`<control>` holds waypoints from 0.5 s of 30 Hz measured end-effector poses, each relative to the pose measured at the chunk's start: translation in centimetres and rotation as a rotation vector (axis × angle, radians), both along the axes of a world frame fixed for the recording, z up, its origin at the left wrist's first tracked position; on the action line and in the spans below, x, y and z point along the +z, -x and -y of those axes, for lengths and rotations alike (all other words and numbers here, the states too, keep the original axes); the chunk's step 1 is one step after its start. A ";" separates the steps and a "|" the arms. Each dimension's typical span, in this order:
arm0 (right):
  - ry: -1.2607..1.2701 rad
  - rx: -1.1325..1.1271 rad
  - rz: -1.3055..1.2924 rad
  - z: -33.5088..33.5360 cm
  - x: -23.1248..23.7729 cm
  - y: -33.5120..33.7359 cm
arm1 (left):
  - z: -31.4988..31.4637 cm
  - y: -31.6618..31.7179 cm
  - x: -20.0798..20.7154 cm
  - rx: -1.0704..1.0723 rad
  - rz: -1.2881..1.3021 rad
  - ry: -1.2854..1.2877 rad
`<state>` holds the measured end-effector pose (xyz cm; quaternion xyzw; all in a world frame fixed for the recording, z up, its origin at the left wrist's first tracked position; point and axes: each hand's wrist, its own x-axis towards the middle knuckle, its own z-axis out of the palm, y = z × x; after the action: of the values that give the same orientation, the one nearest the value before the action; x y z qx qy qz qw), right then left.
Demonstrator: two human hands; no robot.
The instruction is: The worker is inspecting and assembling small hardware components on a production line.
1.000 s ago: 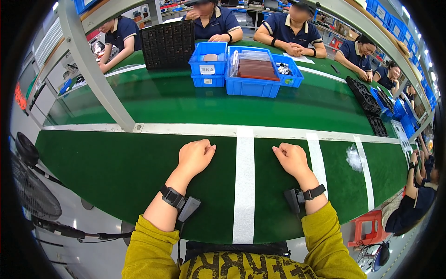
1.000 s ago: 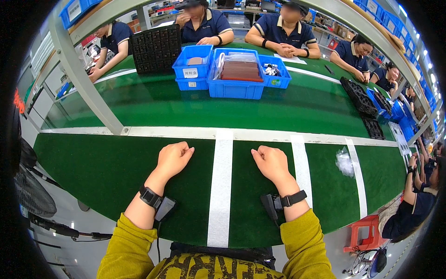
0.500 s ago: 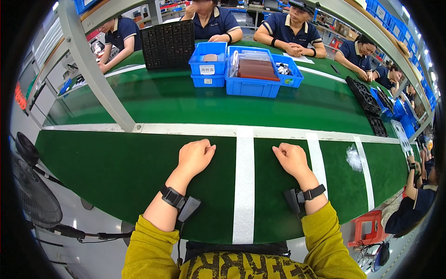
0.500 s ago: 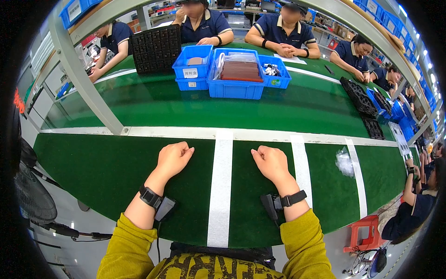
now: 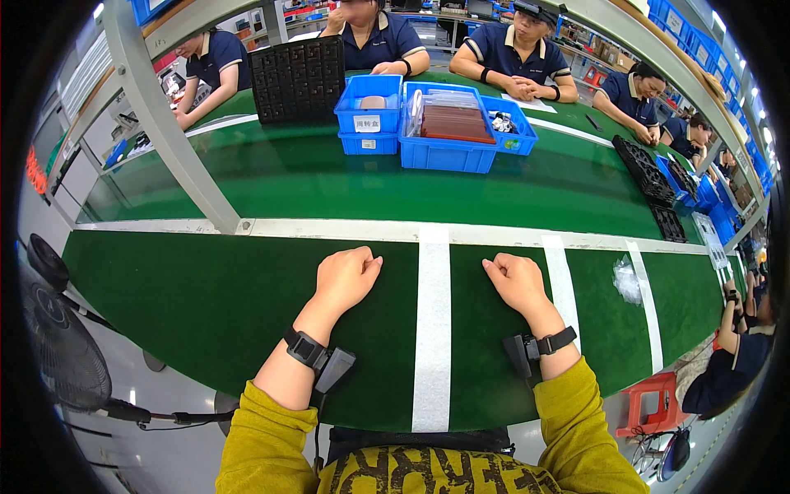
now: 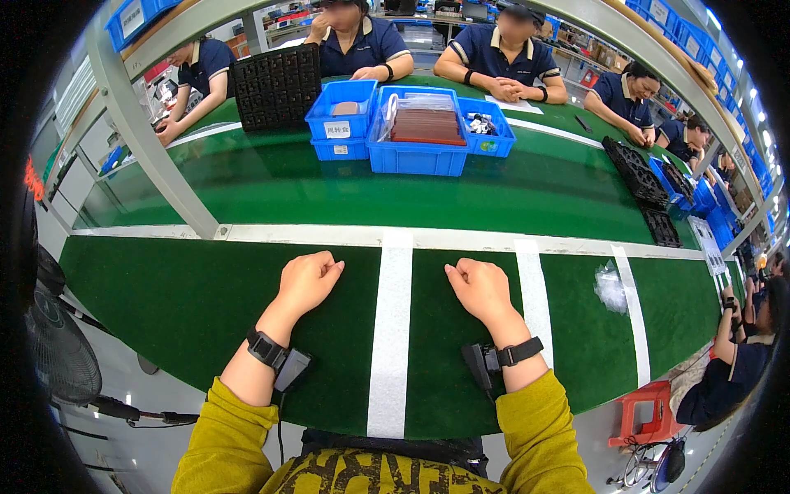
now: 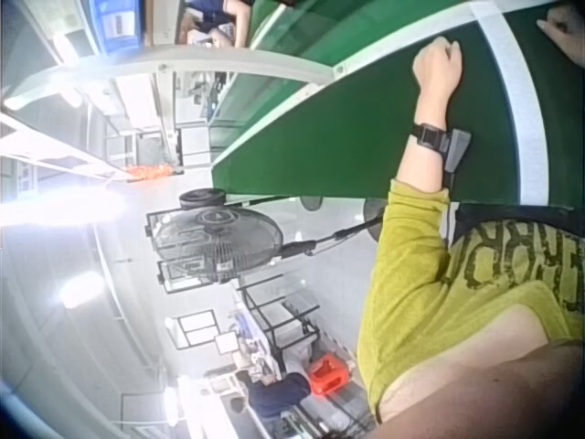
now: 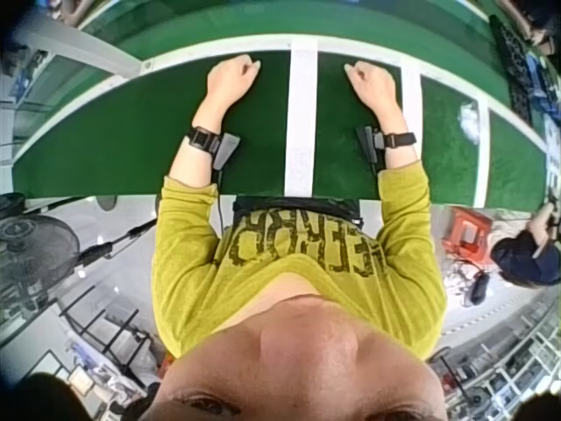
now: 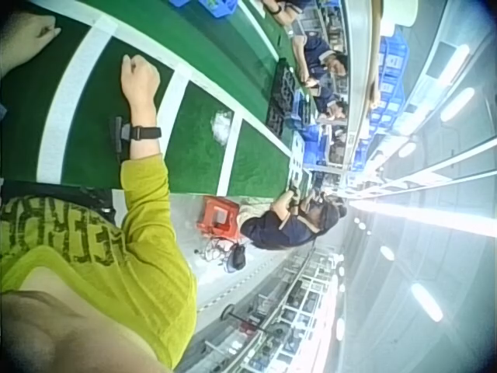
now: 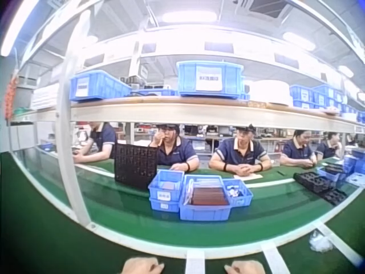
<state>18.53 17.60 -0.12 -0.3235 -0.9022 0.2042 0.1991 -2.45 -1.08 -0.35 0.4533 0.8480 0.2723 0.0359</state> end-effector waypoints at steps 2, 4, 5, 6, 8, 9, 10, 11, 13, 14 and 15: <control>0.004 0.000 0.004 0.0 0.1 0.0 | 0.0 0.0 0.0 0.000 0.002 0.000; 0.008 0.001 0.008 0.0 0.1 0.0 | 0.0 0.0 0.1 -0.001 -0.001 0.000; 0.006 0.002 0.007 0.0 0.1 0.0 | 0.0 -0.1 0.1 0.000 -0.001 0.000; 0.004 0.002 0.006 0.0 0.1 0.0 | 0.0 -0.1 0.1 -0.002 -0.001 -0.002; 0.007 0.001 0.002 0.0 0.1 0.0 | 0.0 -0.1 0.1 -0.002 -0.001 -0.003; 0.011 0.000 -0.002 0.1 0.1 0.0 | 0.0 0.0 0.1 -0.002 -0.002 -0.001; 0.012 0.001 -0.003 0.1 0.1 0.0 | 0.1 0.0 0.1 -0.002 -0.003 0.002; 0.009 0.000 -0.002 0.1 0.1 0.0 | 0.1 0.0 0.1 -0.003 -0.003 0.002; 0.008 -0.002 -0.002 0.1 0.0 0.0 | 0.0 0.0 0.1 -0.003 -0.004 0.007; 0.008 -0.004 -0.002 0.1 0.0 0.0 | 0.0 0.0 0.1 -0.003 -0.004 0.007; 0.009 -0.005 -0.003 0.1 0.1 0.0 | 0.0 0.0 0.1 -0.004 -0.003 0.007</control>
<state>18.53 17.54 -0.07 -0.3264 -0.9002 0.2082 0.1995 -2.41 -1.12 -0.20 0.4551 0.8481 0.2687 0.0366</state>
